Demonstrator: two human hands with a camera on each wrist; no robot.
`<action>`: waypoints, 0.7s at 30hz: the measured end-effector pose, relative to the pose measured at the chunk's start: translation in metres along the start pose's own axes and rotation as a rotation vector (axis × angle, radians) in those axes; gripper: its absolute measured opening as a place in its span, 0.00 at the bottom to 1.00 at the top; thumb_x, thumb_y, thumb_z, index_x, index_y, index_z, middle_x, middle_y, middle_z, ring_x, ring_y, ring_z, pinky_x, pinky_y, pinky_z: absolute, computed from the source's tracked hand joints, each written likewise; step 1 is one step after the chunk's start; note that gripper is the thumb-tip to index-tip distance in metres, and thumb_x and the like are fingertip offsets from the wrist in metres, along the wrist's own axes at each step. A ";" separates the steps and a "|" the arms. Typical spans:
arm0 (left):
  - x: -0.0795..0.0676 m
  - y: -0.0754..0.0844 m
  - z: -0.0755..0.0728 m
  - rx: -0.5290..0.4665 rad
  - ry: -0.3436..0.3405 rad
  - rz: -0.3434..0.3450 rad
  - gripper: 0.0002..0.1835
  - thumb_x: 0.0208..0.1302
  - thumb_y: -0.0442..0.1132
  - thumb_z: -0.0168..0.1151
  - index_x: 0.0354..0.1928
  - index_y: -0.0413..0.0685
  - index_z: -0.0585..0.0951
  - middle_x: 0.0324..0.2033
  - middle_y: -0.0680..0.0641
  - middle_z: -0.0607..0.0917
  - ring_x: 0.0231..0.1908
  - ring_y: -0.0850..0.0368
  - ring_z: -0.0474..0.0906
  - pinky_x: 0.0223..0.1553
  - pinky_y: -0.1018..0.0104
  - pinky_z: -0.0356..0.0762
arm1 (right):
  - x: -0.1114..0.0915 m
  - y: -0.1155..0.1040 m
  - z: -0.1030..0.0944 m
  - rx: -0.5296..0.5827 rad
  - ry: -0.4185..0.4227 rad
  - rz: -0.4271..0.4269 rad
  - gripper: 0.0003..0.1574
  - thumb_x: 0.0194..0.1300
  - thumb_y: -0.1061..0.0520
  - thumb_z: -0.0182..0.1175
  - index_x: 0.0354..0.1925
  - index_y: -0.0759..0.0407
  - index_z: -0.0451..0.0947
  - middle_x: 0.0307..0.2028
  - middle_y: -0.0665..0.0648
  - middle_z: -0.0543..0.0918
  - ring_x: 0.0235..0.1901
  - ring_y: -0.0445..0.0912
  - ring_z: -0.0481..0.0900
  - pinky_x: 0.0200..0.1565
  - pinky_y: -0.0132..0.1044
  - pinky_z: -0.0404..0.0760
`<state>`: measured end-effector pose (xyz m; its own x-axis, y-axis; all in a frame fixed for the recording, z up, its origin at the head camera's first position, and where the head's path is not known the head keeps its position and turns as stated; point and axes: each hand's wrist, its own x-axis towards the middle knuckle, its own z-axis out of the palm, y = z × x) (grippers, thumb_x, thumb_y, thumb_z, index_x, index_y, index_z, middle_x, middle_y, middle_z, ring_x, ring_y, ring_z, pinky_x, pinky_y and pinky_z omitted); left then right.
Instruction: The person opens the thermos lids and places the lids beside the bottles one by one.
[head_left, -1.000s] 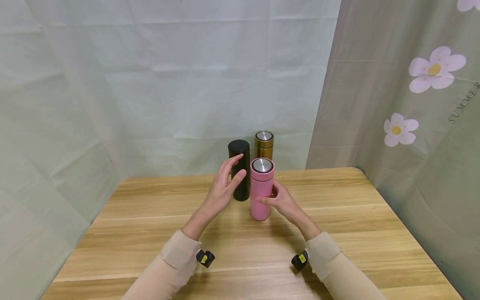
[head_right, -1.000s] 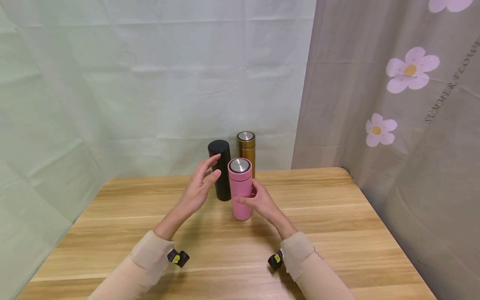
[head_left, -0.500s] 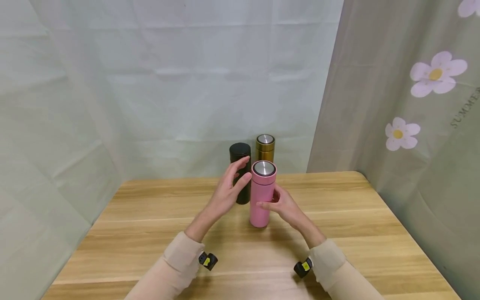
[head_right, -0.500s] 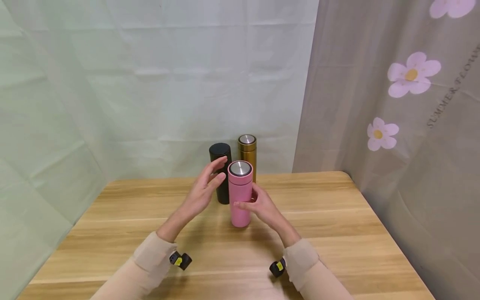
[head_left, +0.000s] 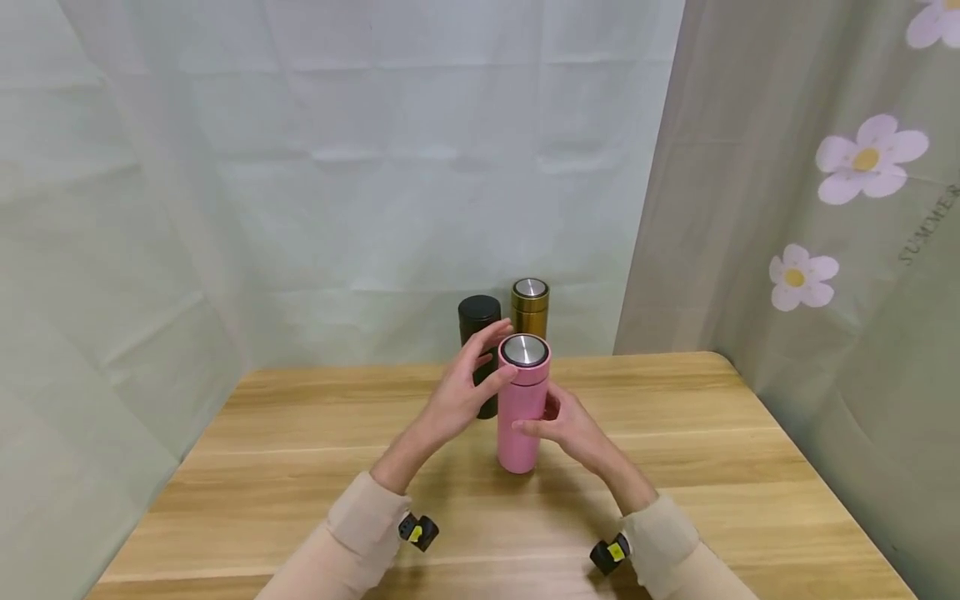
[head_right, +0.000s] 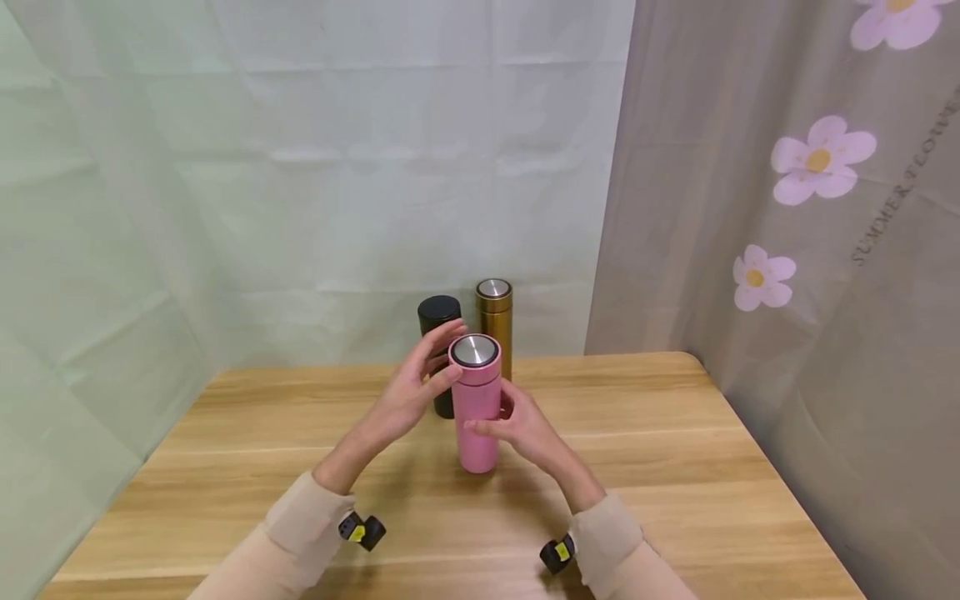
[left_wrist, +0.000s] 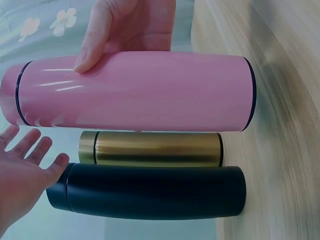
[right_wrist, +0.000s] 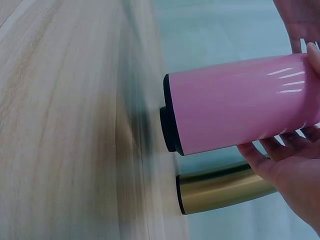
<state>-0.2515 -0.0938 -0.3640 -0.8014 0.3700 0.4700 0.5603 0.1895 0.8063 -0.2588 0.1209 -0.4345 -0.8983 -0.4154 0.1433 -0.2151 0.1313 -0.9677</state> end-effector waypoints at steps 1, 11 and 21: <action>0.000 0.001 0.000 -0.005 -0.005 0.001 0.43 0.70 0.70 0.58 0.79 0.60 0.63 0.73 0.48 0.71 0.72 0.54 0.66 0.74 0.46 0.61 | -0.001 0.000 0.000 -0.003 -0.005 -0.004 0.41 0.64 0.51 0.73 0.70 0.57 0.70 0.61 0.59 0.81 0.57 0.53 0.80 0.60 0.48 0.79; -0.001 0.004 0.002 -0.037 -0.025 0.014 0.43 0.70 0.64 0.64 0.80 0.60 0.61 0.74 0.46 0.70 0.72 0.55 0.66 0.73 0.43 0.61 | -0.005 -0.005 0.002 -0.006 -0.031 -0.036 0.41 0.65 0.51 0.71 0.72 0.56 0.69 0.62 0.59 0.80 0.59 0.53 0.80 0.62 0.50 0.77; 0.002 0.010 -0.002 -0.052 -0.009 0.039 0.49 0.66 0.67 0.66 0.81 0.56 0.59 0.73 0.52 0.71 0.72 0.57 0.66 0.74 0.44 0.60 | -0.008 -0.015 0.003 -0.011 -0.009 -0.058 0.39 0.65 0.49 0.71 0.70 0.52 0.71 0.61 0.57 0.80 0.58 0.54 0.79 0.59 0.50 0.78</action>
<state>-0.2474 -0.0931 -0.3542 -0.7770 0.3843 0.4986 0.5794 0.1269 0.8051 -0.2476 0.1198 -0.4216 -0.8809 -0.4302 0.1975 -0.2712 0.1167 -0.9554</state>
